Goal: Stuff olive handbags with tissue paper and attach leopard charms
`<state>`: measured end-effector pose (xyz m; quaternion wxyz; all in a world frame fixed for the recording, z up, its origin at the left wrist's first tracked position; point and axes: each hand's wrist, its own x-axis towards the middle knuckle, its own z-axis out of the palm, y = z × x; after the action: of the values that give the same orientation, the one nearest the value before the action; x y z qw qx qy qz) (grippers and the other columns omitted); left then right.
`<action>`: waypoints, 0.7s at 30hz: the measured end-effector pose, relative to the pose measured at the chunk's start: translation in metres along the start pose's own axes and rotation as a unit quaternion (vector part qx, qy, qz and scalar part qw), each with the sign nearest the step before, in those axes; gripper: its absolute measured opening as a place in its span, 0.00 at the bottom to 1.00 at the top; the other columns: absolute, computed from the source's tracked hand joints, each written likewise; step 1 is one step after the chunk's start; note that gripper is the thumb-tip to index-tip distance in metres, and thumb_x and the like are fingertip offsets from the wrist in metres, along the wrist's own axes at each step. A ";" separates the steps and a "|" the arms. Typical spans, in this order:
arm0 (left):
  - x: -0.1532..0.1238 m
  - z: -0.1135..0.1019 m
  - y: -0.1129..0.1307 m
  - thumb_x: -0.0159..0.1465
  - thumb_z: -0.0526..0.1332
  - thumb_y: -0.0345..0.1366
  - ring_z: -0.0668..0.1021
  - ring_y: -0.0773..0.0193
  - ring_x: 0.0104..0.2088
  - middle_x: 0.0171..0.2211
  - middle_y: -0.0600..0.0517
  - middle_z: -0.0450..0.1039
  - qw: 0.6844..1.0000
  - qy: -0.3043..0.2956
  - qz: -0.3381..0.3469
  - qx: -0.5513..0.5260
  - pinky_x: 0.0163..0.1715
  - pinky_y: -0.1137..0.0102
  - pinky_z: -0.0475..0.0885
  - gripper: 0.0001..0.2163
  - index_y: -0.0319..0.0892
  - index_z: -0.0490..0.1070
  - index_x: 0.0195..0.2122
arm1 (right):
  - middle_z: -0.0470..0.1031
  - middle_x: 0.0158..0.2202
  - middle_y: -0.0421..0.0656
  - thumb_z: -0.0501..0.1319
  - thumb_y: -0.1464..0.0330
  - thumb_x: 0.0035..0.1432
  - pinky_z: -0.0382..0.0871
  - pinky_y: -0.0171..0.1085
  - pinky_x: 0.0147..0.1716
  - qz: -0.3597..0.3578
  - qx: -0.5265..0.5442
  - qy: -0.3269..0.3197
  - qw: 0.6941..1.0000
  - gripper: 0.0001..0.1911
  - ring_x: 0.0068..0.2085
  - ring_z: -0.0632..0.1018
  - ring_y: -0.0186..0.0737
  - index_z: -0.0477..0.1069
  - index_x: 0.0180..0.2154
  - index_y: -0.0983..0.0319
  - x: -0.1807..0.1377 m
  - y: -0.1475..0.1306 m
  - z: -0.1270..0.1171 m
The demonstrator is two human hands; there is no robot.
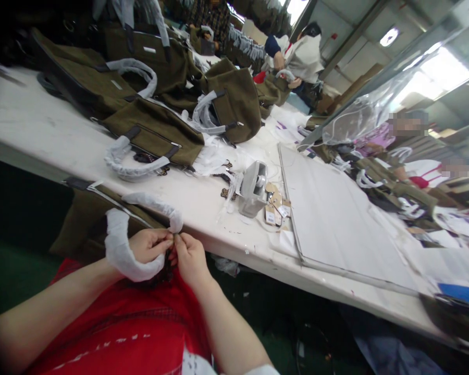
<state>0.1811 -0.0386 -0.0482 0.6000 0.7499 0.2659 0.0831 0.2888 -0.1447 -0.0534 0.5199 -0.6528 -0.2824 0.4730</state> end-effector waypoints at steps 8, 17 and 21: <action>-0.030 -0.051 0.006 0.67 0.51 0.49 0.77 0.63 0.25 0.33 0.51 0.78 0.987 0.145 -0.054 0.049 0.26 0.70 0.69 0.16 0.43 0.71 0.42 | 0.75 0.28 0.40 0.59 0.65 0.61 0.63 0.32 0.23 -0.034 -0.158 0.060 0.985 0.07 0.22 0.69 0.31 0.71 0.36 0.62 -0.025 0.002 -0.011; -0.059 -0.011 -0.007 0.64 0.55 0.42 0.78 0.57 0.35 0.35 0.48 0.78 0.973 0.035 -0.075 0.214 0.36 0.66 0.69 0.14 0.42 0.73 0.44 | 0.73 0.26 0.39 0.66 0.65 0.53 0.61 0.32 0.25 0.012 -0.087 0.024 0.996 0.08 0.25 0.70 0.32 0.72 0.30 0.63 -0.024 0.037 0.018; -0.054 -0.011 -0.010 0.62 0.57 0.51 0.74 0.60 0.28 0.26 0.53 0.72 0.991 -0.015 -0.086 0.098 0.29 0.70 0.65 0.16 0.42 0.71 0.33 | 0.72 0.27 0.37 0.69 0.61 0.49 0.64 0.33 0.30 0.005 0.036 -0.005 0.999 0.14 0.28 0.70 0.31 0.69 0.30 0.63 -0.021 0.037 0.018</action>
<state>0.1279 -0.0547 -0.0439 0.5325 0.7806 0.3273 -0.0070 0.2596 -0.1663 -0.0815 0.5391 -0.6330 -0.2643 0.4887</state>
